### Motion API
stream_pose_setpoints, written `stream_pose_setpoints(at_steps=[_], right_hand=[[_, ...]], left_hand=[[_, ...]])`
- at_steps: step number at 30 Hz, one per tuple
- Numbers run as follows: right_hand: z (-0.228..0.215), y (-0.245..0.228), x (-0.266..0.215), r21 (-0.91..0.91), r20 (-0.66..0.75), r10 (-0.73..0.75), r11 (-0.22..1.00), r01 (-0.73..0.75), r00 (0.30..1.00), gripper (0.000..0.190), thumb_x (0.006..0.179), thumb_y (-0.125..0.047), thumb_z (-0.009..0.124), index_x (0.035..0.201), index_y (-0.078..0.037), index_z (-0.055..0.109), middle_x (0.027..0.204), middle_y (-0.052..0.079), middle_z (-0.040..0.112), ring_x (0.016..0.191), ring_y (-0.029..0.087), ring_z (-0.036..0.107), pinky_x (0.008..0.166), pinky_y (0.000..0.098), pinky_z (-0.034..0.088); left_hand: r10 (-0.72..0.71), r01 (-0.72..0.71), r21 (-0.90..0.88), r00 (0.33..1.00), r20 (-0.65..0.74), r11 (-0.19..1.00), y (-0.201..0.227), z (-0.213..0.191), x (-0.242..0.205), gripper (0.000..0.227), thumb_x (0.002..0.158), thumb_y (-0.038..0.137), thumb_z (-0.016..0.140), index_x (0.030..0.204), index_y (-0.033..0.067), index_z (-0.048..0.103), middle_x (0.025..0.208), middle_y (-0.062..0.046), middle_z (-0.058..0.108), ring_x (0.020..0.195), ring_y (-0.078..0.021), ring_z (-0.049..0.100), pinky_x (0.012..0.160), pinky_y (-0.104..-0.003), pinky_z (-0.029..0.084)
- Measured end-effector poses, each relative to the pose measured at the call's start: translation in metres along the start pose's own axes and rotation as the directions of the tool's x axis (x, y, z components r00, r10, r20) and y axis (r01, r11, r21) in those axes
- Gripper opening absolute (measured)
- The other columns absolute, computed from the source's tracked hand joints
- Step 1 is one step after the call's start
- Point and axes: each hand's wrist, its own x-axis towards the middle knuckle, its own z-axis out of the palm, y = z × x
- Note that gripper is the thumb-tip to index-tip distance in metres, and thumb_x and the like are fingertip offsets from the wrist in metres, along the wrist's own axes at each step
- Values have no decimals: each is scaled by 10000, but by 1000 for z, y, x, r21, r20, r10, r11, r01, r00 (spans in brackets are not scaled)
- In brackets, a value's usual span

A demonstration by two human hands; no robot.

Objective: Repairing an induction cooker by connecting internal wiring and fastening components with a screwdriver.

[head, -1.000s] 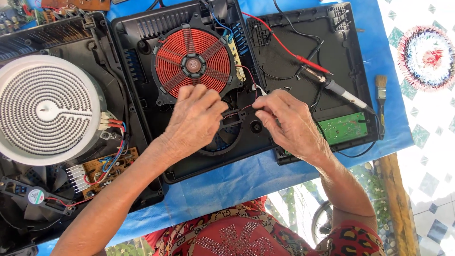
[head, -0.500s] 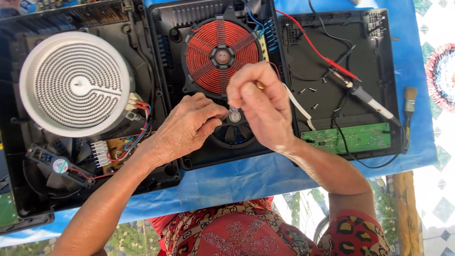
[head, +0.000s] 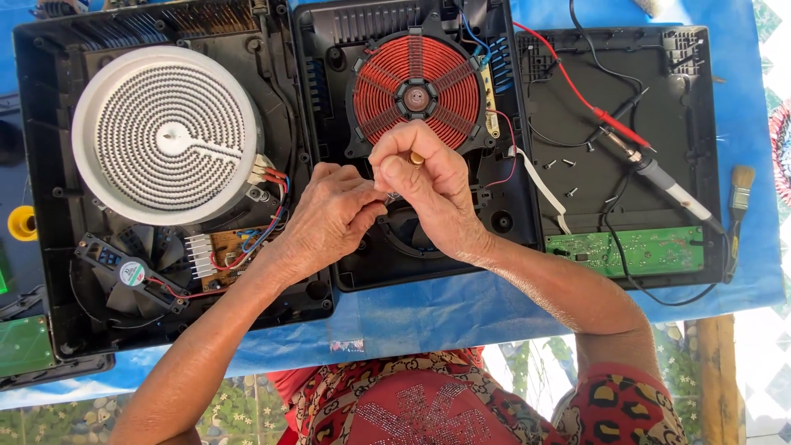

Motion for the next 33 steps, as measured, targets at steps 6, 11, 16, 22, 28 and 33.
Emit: stream_pose_setpoints(at_steps=[6,11,16,22,28,33], right_hand=[[-1,0,-3,-30,-3,8,1000,-8,1000,198,1061,-161,538,1084,21,611,801,81,583,773,99,506,755,257,481],[1,1,-2,-49,-4,12,999,-12,1000,198,1065,-183,546,1077,-1,623,802,66,587,773,82,506,758,255,484],[4,-2,-3,-55,-1,20,998,-20,1000,205,1061,-187,551,1082,1,628,806,62,593,776,76,512,757,256,491],[6,-11,-11,-41,27,73,997,-72,997,281,1081,-277,498,1158,-30,609,965,53,637,880,103,664,831,303,578],[4,-3,-10,-177,74,-7,984,20,997,275,1077,-325,490,1000,-79,587,830,42,636,697,76,530,680,261,481],[-13,-8,41,251,827,-30,913,-322,561,389,983,-189,609,600,-138,556,493,-77,449,426,23,366,435,179,311]], left_hand=[[-15,12,-72,999,-41,997,8,1,2,163,962,47,645,808,34,595,672,-85,516,660,-255,516,728,-379,425],[52,-52,-8,996,-69,999,-5,10,-2,193,967,104,648,790,36,612,634,-85,551,669,-322,556,683,-372,417],[83,-82,14,989,-125,997,-1,13,-2,279,949,98,724,755,-42,581,597,-166,503,606,-384,468,596,-394,347],[52,-52,3,986,-156,999,-10,19,-9,98,915,212,735,862,132,715,666,10,566,688,-234,573,665,-300,405],[80,-64,90,980,-185,994,-8,21,-13,225,886,150,717,690,118,613,613,32,532,678,-215,565,746,-313,420],[14,-73,-157,939,-345,985,18,17,-2,381,973,48,567,664,102,352,598,24,393,649,-67,346,747,-315,332]])
